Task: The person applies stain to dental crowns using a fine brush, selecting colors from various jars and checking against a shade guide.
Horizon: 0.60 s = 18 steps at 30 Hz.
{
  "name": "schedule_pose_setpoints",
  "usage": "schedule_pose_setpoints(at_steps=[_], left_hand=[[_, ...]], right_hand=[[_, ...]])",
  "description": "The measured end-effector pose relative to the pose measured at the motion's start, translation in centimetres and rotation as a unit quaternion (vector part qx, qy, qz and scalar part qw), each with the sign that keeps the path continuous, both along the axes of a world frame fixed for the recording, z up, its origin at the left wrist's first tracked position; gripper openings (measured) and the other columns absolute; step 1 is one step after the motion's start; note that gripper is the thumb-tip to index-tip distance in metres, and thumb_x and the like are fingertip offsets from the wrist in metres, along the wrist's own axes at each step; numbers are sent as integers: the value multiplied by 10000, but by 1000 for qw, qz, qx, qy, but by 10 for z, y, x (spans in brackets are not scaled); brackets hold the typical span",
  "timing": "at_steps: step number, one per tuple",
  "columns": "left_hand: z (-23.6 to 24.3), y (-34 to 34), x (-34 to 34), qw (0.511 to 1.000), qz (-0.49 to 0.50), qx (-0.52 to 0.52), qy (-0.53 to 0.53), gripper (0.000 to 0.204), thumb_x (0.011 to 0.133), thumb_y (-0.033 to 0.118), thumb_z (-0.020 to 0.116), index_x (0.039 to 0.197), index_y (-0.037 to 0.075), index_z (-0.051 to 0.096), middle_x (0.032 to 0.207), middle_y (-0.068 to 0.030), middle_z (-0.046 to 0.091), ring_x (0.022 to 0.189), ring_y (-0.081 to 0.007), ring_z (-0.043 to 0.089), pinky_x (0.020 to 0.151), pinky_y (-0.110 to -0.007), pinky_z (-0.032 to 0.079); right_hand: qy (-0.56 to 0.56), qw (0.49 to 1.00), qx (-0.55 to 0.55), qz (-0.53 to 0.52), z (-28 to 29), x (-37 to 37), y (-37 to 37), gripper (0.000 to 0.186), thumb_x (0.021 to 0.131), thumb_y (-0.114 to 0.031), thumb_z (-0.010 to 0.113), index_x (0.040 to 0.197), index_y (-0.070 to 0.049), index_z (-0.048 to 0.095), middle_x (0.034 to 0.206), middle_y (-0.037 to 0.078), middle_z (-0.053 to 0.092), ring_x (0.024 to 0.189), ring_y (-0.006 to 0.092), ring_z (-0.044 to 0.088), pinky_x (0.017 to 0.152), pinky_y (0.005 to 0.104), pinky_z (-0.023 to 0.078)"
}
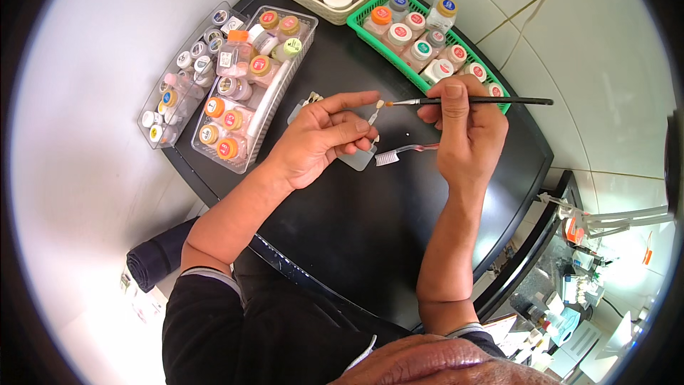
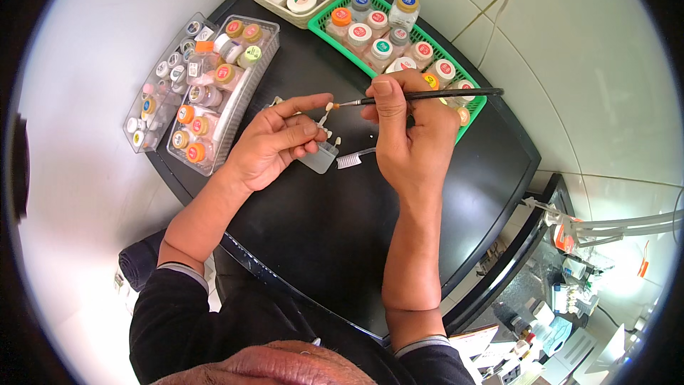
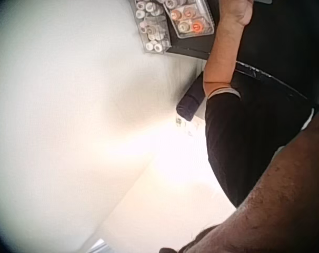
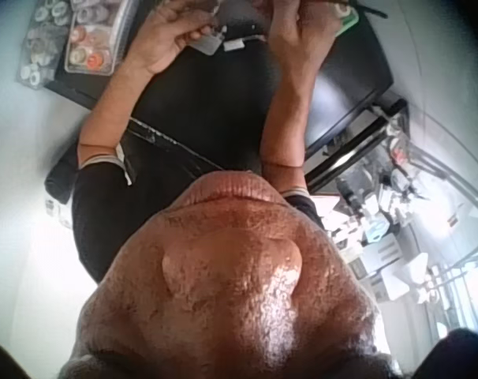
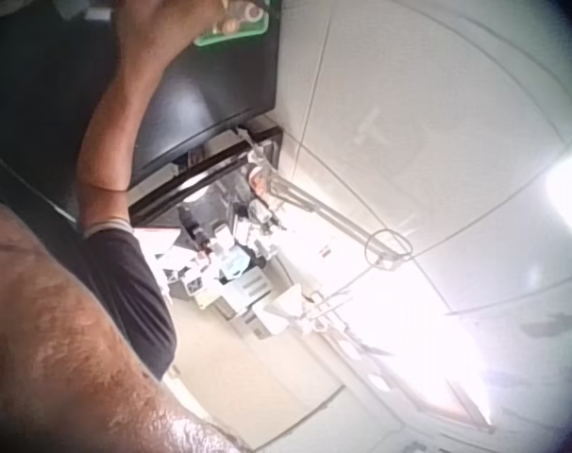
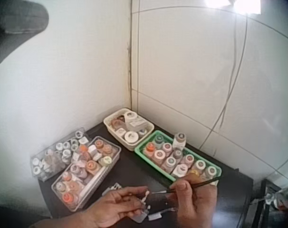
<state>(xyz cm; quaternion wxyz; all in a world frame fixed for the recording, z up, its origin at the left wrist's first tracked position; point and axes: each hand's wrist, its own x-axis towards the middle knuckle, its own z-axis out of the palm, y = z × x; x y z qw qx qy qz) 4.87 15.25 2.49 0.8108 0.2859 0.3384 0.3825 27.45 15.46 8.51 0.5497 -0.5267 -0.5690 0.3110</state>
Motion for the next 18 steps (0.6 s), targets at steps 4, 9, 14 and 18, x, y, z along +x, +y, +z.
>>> schedule_pose_setpoints(at_steps=[4, 9, 14, 18], left_hand=[[-3, 0, -2, 999, 18, 11, 35, 439, 1063, 74, 745, 1489, 7, 662, 1096, -118, 812, 925, -130, 796, 835, -229, 645], [-2, -1, -1, 999, 15, 11, 43, 376, 1061, 84, 747, 1424, -3, 704, 1085, -123, 810, 902, -134, 799, 843, -236, 659], [1, -1, -1, 998, 11, 21, 57, 362, 1060, 71, 738, 1413, -4, 712, 1085, -122, 810, 895, -129, 797, 841, -237, 661], [1, -2, 0, 998, 11, 28, 61, 369, 1057, 67, 743, 1418, -4, 710, 1069, -114, 811, 897, -125, 795, 837, -240, 660]], right_hand=[[12, 999, 24, 34, -5, -1, 2, 307, 1116, -215, 714, 955, 44, 758, 763, 64, 724, 668, 131, 713, 584, 283, 505], [-63, 993, 20, 102, -3, -9, 1, 293, 1115, -229, 713, 968, 18, 770, 711, 61, 720, 621, 136, 700, 569, 290, 496], [-85, 995, 34, 40, -8, -8, 1, 282, 1104, -235, 728, 971, 10, 775, 704, 64, 730, 600, 144, 695, 555, 306, 490], [-141, 989, 19, 38, -8, -5, 3, 267, 1093, -237, 742, 974, -1, 778, 702, 67, 730, 577, 147, 670, 548, 320, 485]])
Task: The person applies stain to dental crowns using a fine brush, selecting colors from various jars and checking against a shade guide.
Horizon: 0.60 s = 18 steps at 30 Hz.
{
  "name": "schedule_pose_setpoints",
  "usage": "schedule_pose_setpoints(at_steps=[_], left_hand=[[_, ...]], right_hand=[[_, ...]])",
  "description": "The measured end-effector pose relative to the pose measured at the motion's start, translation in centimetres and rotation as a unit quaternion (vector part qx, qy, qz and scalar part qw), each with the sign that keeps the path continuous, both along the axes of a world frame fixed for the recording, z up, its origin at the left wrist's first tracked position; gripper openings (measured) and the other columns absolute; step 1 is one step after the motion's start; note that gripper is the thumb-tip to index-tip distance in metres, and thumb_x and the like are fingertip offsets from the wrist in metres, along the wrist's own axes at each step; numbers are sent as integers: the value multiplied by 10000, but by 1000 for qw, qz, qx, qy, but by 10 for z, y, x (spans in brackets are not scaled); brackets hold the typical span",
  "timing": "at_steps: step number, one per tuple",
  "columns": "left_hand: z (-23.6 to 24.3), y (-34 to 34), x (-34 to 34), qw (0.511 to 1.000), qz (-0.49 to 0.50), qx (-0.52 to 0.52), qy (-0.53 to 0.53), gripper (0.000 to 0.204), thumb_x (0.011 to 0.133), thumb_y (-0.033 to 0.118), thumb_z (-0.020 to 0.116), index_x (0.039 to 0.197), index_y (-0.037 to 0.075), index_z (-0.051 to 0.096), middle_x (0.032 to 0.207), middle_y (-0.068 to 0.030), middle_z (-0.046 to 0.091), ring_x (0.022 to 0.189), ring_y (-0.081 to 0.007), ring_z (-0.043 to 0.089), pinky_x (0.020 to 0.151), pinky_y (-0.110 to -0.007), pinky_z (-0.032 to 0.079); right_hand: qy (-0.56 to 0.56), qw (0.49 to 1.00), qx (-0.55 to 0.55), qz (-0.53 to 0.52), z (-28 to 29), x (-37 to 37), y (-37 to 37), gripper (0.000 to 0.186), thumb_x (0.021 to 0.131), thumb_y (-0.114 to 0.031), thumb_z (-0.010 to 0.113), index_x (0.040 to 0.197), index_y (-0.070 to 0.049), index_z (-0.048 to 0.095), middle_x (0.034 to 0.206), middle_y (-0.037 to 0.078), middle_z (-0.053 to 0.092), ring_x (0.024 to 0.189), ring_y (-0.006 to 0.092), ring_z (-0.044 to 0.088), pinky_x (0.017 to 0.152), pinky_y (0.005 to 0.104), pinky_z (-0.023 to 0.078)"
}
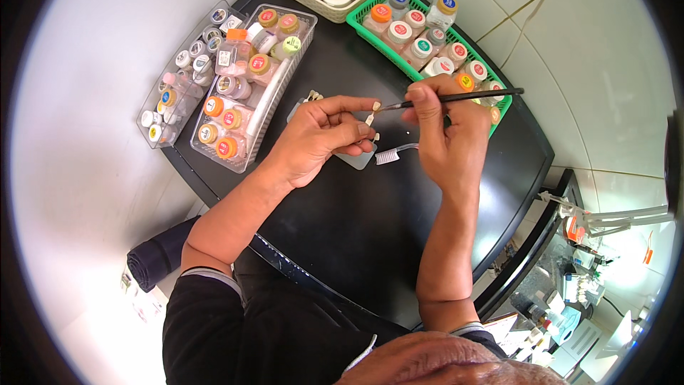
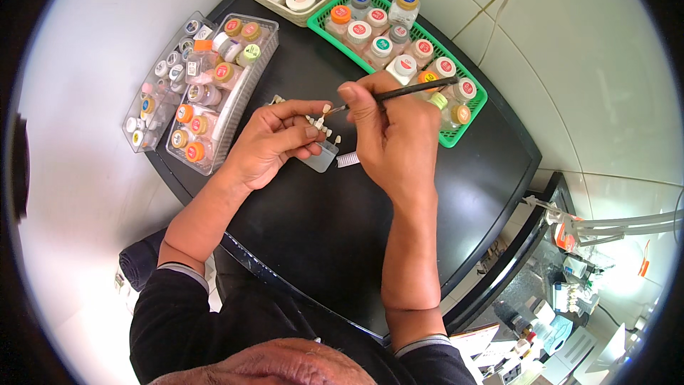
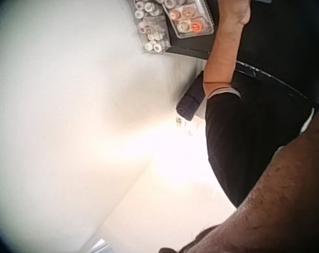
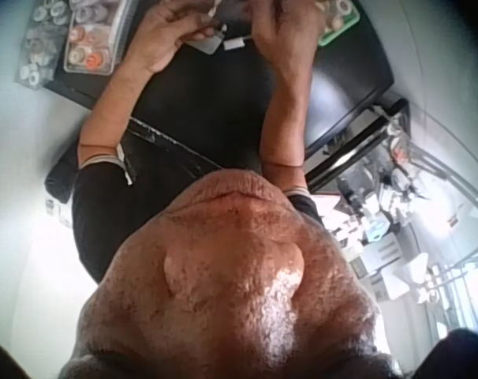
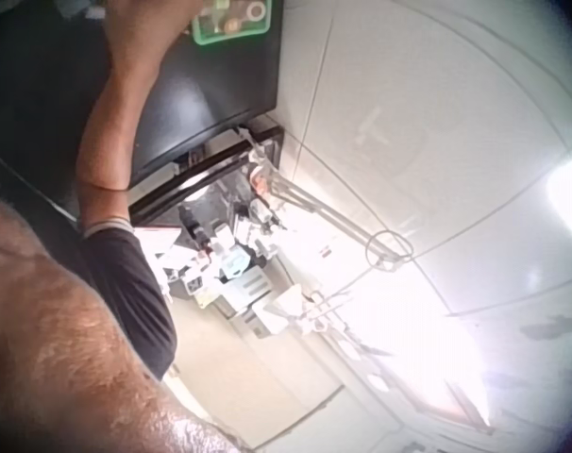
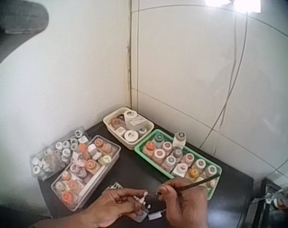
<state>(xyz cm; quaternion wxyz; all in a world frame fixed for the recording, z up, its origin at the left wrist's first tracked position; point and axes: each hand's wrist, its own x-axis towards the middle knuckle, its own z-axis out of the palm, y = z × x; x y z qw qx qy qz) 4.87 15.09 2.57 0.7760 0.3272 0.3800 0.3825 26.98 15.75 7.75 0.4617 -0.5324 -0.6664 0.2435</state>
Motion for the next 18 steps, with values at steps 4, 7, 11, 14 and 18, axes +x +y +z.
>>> schedule_pose_setpoints(at_steps=[4, 7, 11, 14, 18], left_hand=[[-3, 0, -1, 1000, -4, 4, -6, 376, 1056, 70, 750, 1422, -2, 709, 1060, -106, 811, 900, -125, 795, 833, -246, 660], [-2, 0, -1, 1000, -3, 14, -3, 390, 1055, 70, 757, 1434, 1, 700, 1062, -102, 811, 903, -126, 795, 834, -253, 658], [1, 1, 2, 999, 7, 34, 10, 328, 1050, 87, 767, 1359, 3, 698, 1065, -106, 809, 914, -147, 801, 807, -251, 640], [1, 0, 0, 999, 10, 41, 20, 260, 1042, 68, 768, 1286, 22, 693, 1064, -96, 809, 898, -133, 788, 768, -241, 622], [2, 0, 0, 998, 4, 60, 15, 234, 1035, 59, 770, 1256, 36, 694, 1066, -93, 811, 872, -111, 771, 713, -230, 597]], right_hand=[[98, 995, 9, 10, -1, -3, -1, 280, 1094, -241, 740, 964, 5, 776, 688, 66, 723, 566, 150, 660, 551, 311, 490], [-26, 1000, -14, -2, 4, 1, 0, 294, 1113, -238, 715, 991, 25, 765, 748, 66, 740, 637, 147, 703, 593, 288, 517], [104, 994, -34, -5, 10, 2, -2, 223, 1126, -189, 681, 1123, 20, 759, 890, 60, 753, 820, 145, 741, 674, 287, 543], [120, 988, -82, 54, 6, -2, -1, 163, 1092, -134, 705, 1133, 8, 776, 896, 92, 763, 820, 186, 753, 692, 310, 555], [23, 993, -68, 97, 2, -6, 0, 105, 1011, -30, 745, 1100, 6, 786, 930, 146, 774, 803, 252, 749, 722, 353, 561]])
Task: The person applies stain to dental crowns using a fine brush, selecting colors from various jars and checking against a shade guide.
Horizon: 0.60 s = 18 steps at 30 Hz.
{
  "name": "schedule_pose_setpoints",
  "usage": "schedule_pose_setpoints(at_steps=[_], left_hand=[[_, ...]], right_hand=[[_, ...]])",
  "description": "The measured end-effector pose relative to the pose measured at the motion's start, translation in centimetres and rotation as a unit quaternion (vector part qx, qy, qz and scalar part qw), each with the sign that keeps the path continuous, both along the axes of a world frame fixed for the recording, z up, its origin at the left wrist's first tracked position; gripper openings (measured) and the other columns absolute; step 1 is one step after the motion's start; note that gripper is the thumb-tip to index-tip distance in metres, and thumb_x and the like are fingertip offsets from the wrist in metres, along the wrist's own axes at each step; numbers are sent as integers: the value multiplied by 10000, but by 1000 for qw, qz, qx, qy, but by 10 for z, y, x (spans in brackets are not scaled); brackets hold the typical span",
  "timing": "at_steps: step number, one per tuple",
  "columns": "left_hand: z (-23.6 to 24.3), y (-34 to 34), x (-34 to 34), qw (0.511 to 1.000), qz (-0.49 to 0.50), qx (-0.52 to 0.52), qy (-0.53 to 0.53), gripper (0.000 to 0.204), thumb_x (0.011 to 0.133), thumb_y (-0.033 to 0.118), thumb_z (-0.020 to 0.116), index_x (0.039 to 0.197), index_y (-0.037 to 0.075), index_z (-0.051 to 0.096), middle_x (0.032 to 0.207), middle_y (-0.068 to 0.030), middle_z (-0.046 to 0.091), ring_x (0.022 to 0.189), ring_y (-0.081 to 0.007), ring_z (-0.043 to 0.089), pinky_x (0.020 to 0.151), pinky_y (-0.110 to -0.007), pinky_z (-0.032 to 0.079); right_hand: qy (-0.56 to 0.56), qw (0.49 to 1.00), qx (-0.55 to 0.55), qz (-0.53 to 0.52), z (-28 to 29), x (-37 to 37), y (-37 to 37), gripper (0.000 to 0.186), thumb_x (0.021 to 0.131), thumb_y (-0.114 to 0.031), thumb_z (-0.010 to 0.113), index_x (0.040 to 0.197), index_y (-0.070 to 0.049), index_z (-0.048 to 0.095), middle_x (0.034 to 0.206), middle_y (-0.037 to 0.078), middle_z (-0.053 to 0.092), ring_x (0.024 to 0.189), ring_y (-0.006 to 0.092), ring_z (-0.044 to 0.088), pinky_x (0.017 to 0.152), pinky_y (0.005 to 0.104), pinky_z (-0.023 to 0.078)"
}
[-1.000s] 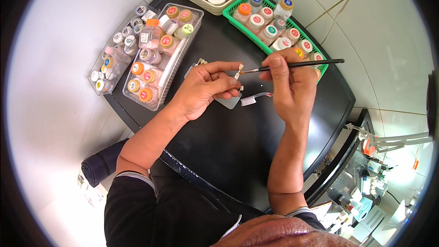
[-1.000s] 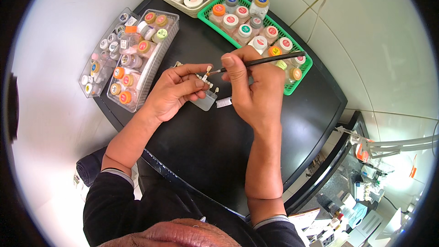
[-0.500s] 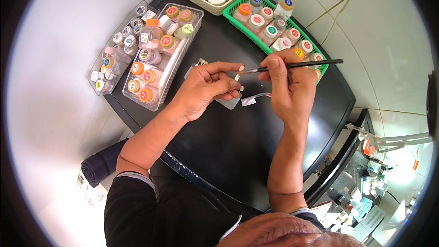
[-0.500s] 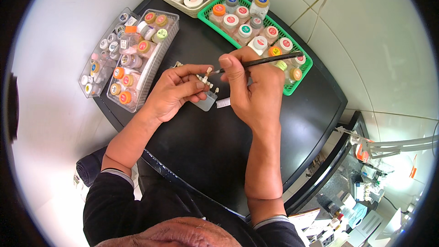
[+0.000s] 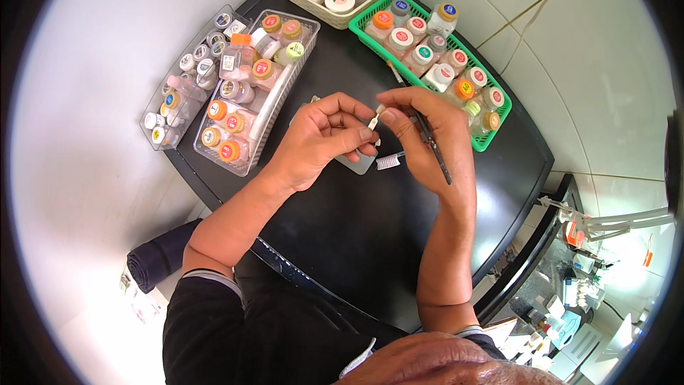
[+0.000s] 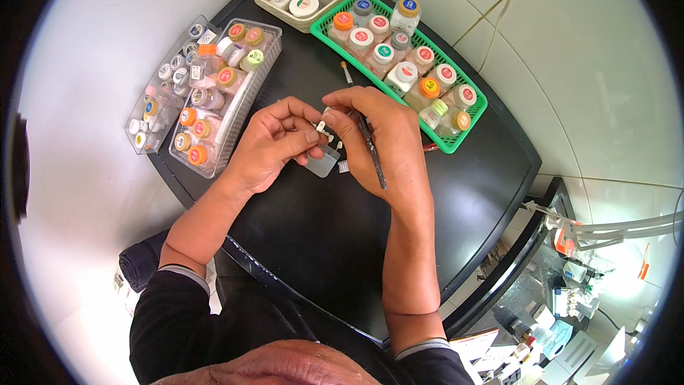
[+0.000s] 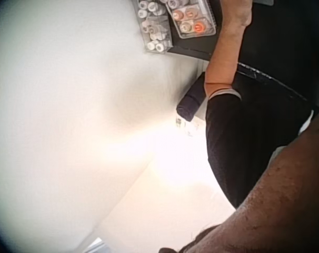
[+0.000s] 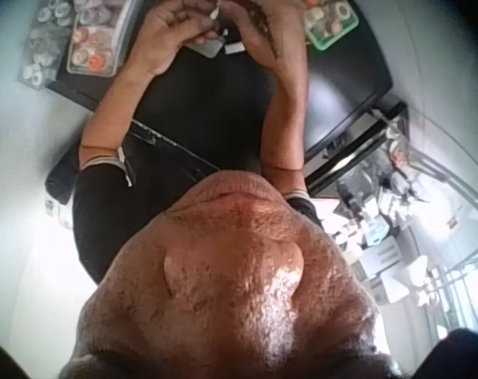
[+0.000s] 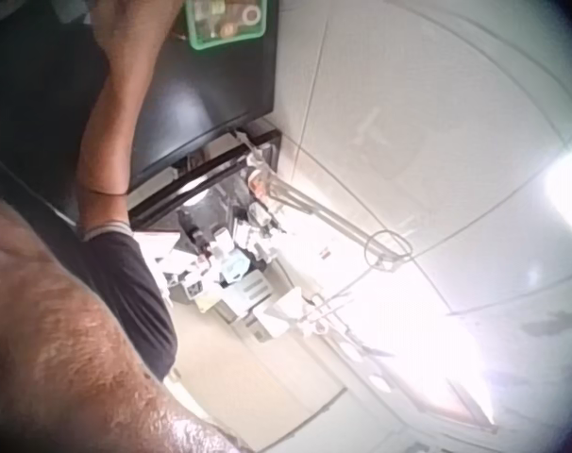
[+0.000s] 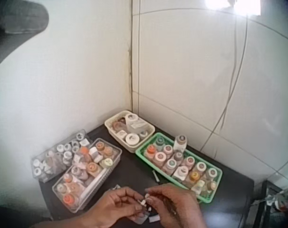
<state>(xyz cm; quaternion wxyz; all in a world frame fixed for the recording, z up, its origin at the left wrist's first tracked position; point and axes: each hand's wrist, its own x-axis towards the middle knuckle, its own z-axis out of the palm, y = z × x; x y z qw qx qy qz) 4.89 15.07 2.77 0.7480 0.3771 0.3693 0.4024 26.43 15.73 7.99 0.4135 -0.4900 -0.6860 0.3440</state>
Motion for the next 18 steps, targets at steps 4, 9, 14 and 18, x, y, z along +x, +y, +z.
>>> schedule_pose_setpoints(at_steps=[4, 9, 14, 18], left_hand=[[1, 0, -3, 999, -26, 29, -13, 240, 1050, 102, 770, 1265, 27, 694, 1088, -91, 805, 946, -132, 788, 758, -248, 608], [-2, 2, -4, 983, -52, -80, -156, 255, 1054, 59, 745, 1299, 52, 675, 1148, -103, 793, 946, -126, 771, 783, -221, 599], [-7, 1, -4, 984, -54, -81, -148, 344, 1039, 42, 762, 1370, 47, 668, 1128, -87, 781, 967, -132, 765, 797, -227, 599], [-3, 2, -4, 996, -22, -51, -65, 398, 1017, 42, 794, 1403, 44, 697, 1098, -65, 782, 965, -128, 758, 741, -212, 544]], right_hand=[[1, 1000, -3, 11, -3, 2, 2, 98, 965, 13, 771, 1063, 11, 776, 914, 136, 762, 798, 254, 729, 731, 365, 553], [11, 999, -31, 12, -1, 6, 2, 94, 950, 31, 773, 1042, 11, 767, 913, 127, 746, 803, 232, 706, 740, 353, 546], [7, 999, 22, 32, -1, 6, 3, 110, 996, 16, 743, 1098, -6, 778, 929, 96, 750, 811, 197, 693, 746, 332, 547], [142, 988, -51, -33, 10, 8, -2, 168, 1109, -107, 683, 1183, -1, 791, 948, 62, 751, 828, 136, 671, 737, 293, 545]])
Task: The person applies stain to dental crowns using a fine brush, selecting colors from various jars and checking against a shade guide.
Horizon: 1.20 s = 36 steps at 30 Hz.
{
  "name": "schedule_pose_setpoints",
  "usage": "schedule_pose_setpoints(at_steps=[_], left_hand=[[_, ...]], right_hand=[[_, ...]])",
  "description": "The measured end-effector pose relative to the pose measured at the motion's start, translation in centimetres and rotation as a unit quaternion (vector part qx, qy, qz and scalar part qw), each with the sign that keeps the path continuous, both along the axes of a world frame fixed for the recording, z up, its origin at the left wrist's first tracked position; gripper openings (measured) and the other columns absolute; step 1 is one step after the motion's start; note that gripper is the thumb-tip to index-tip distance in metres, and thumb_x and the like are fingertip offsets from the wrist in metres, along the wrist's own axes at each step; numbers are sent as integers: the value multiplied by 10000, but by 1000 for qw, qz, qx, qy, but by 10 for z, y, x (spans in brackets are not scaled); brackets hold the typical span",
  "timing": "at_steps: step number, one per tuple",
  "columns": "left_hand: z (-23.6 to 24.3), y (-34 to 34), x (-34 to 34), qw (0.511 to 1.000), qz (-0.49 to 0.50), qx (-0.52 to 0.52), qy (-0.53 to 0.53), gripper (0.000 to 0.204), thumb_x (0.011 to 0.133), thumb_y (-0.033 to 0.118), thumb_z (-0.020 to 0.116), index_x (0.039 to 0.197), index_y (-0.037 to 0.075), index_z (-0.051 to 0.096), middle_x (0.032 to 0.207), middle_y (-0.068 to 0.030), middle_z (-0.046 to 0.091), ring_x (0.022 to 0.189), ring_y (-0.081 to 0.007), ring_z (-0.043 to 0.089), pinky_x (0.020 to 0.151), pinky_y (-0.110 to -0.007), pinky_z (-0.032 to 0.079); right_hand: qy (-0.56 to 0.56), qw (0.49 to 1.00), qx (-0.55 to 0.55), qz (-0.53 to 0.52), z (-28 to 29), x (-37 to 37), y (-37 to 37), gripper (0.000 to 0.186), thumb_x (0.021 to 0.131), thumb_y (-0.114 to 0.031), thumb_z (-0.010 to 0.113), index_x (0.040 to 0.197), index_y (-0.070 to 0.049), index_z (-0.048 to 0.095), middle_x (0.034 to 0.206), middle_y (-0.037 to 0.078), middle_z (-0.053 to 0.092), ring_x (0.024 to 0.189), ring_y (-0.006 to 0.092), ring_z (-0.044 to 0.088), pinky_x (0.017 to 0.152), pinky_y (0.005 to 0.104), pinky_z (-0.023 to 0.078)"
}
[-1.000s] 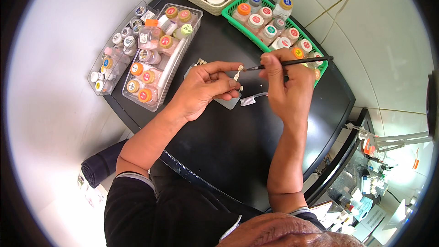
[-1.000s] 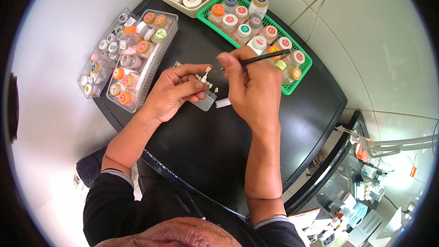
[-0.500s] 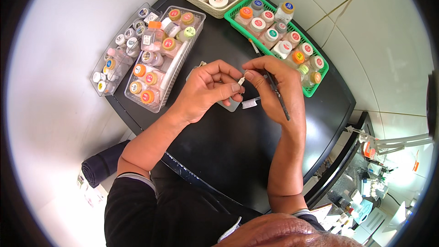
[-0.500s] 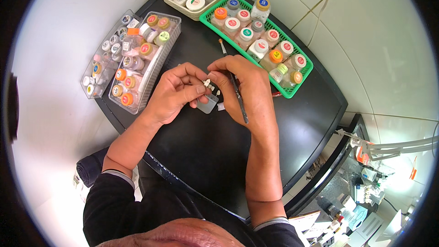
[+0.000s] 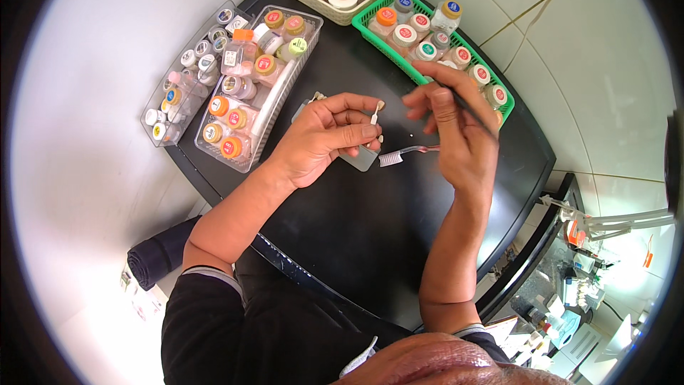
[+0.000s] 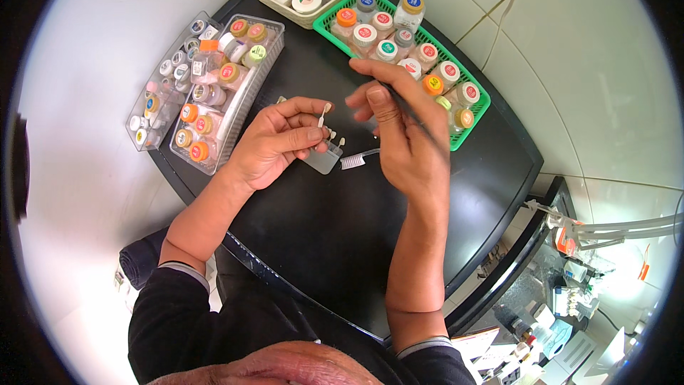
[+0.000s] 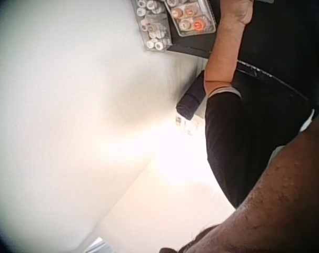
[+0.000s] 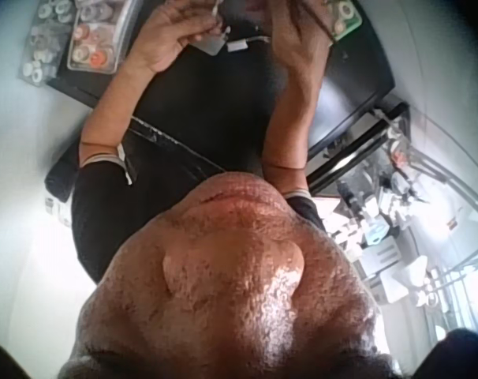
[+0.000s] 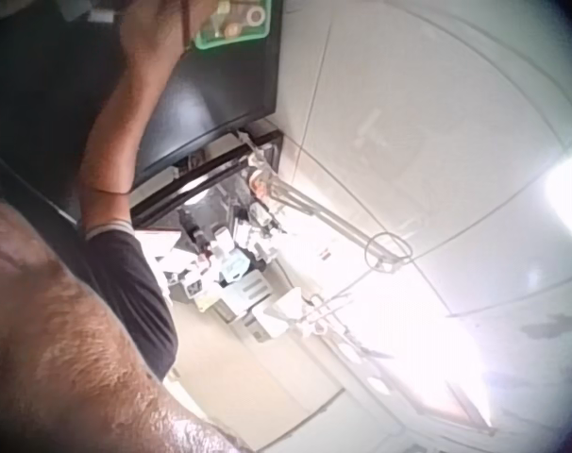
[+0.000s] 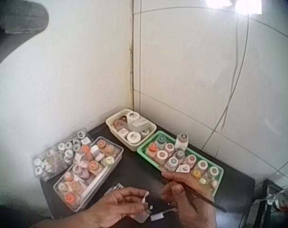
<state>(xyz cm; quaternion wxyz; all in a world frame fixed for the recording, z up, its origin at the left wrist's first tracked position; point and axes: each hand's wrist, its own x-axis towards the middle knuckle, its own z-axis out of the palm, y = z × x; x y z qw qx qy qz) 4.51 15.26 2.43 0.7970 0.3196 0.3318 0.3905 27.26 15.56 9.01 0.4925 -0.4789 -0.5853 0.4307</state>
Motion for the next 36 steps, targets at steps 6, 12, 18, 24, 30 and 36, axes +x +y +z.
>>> schedule_pose_setpoints(at_steps=[6, 12, 18, 24, 30, 36], left_hand=[[0, -1, 2, 999, 23, 12, 33, 352, 1002, 45, 812, 1349, 30, 753, 1068, -64, 796, 943, -128, 751, 724, -212, 520], [-1, -1, 5, 998, 36, 7, 46, 322, 1007, 54, 811, 1325, 13, 779, 1069, -76, 805, 942, -132, 749, 739, -219, 535], [-1, -2, 5, 998, 33, 17, 58, 313, 1015, 53, 803, 1325, 12, 788, 1065, -68, 803, 937, -124, 745, 742, -219, 537], [2, -3, 5, 998, 24, 26, 60, 309, 1014, 62, 804, 1317, 0, 789, 1061, -60, 802, 925, -114, 739, 729, -221, 530], [3, -3, 5, 997, 19, 32, 75, 308, 1012, 66, 806, 1311, -7, 791, 1057, -54, 801, 912, -104, 729, 721, -216, 521], [2, -3, 6, 996, 21, 30, 82, 315, 999, 62, 815, 1305, -9, 792, 1063, -57, 803, 903, -105, 731, 718, -217, 524]], right_hand=[[-28, 998, 54, -12, -4, 5, -2, 269, 1144, -215, 672, 1154, 27, 791, 830, 51, 728, 755, 112, 675, 699, 278, 550], [-42, 995, 80, -50, 1, -6, -3, 290, 1146, -212, 664, 1037, 38, 762, 786, 61, 715, 725, 126, 704, 668, 282, 550], [-18, 994, 101, -23, -8, -9, -2, 250, 1125, -174, 686, 1006, 36, 747, 786, 60, 713, 714, 124, 697, 657, 281, 544], [-41, 994, 92, -43, -9, -6, -2, 204, 1101, -148, 716, 1010, 31, 752, 772, 60, 723, 693, 119, 692, 632, 271, 524], [-39, 993, 91, -62, -14, -5, 0, 222, 1097, -181, 730, 1011, 21, 770, 750, 60, 725, 672, 113, 687, 622, 277, 521], [-43, 989, 118, -80, -16, -7, 0, 219, 1094, -185, 733, 996, 4, 783, 713, 51, 713, 630, 106, 675, 595, 276, 504]])
